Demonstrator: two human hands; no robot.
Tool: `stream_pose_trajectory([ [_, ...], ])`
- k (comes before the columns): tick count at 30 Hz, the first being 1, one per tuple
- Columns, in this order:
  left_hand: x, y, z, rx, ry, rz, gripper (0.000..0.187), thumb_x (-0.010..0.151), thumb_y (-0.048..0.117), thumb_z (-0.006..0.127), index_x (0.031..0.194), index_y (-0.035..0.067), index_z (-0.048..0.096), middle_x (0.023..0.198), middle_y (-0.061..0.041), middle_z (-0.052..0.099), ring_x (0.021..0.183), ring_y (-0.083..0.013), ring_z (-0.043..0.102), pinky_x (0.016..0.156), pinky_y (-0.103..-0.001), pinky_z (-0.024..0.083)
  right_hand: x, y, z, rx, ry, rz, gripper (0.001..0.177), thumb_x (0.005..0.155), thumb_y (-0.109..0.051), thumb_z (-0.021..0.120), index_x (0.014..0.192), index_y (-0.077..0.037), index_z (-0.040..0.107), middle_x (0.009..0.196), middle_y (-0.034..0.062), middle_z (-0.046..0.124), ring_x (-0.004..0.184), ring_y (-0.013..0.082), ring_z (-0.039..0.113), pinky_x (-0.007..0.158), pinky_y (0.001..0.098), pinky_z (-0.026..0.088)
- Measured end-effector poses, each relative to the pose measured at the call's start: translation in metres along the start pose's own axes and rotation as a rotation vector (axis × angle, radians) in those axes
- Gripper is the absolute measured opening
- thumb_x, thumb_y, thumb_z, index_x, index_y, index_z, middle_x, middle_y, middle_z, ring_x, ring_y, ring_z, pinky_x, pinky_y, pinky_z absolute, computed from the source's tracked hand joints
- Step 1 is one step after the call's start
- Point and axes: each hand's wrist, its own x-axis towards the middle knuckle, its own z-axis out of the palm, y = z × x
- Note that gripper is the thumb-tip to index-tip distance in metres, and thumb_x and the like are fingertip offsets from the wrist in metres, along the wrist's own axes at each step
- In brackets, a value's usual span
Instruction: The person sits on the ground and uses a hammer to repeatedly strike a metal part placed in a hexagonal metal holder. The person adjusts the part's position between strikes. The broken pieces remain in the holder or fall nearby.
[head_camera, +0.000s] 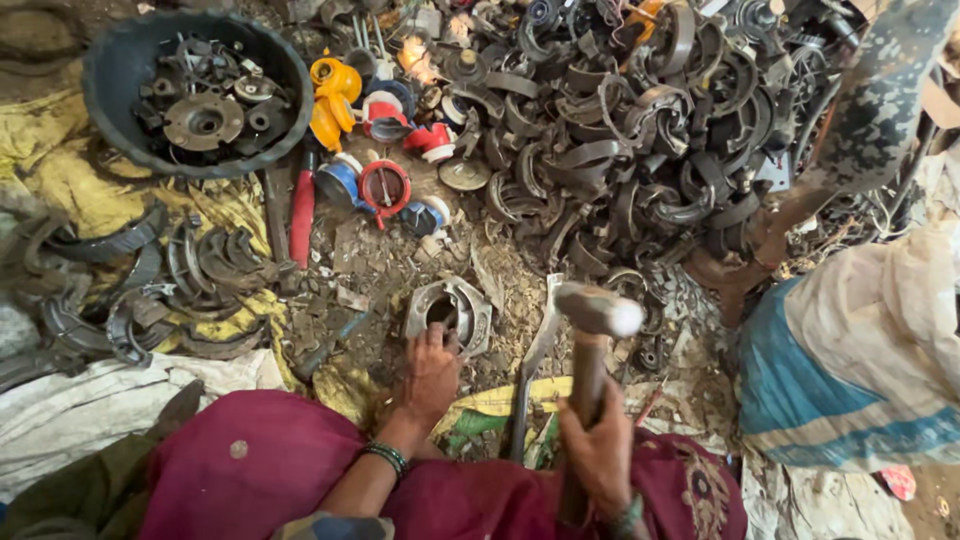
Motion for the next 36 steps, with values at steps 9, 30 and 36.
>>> stream_pose_trajectory([
  [9, -0.002, -0.002, 0.026, -0.148, 0.018, -0.059, 0.045, 0.096, 0.011, 0.053, 0.141, 0.006, 0.053, 0.147, -0.021, 0.049, 0.121, -0.0371, 0.056, 0.107, -0.043, 0.048, -0.001, 0.024, 0.031, -0.115, -0.051, 0.046, 0.045, 0.087, -0.021, 0.073, 0.121, -0.005, 0.047, 0.079, 0.011, 0.073, 0.054, 0.02, 0.073, 0.047, 0.0323, 0.064],
  [30, -0.002, -0.015, 0.056, -0.102, 0.087, 0.048, 0.03, 0.083, 0.008, 0.066, 0.112, 0.002, 0.065, 0.114, -0.022, 0.06, 0.105, -0.0399, 0.061, 0.09, -0.049, 0.052, -0.012, 0.003, -0.013, 0.124, 0.157, -0.26, 0.032, 0.088, -0.011, 0.072, 0.114, 0.0, 0.055, 0.079, 0.0122, 0.07, 0.056, 0.0213, 0.071, 0.053, 0.0355, 0.063],
  [36, 0.003, -0.005, 0.052, -0.266, 0.12, -0.019, 0.026, 0.098, 0.004, 0.059, 0.122, -0.003, 0.064, 0.118, -0.024, 0.06, 0.109, -0.0404, 0.06, 0.094, -0.047, 0.053, -0.001, 0.037, 0.044, -0.229, -0.308, 0.092, 0.047, 0.088, -0.012, 0.072, 0.129, -0.007, 0.05, 0.08, 0.0194, 0.074, 0.058, 0.025, 0.07, 0.053, 0.0403, 0.058],
])
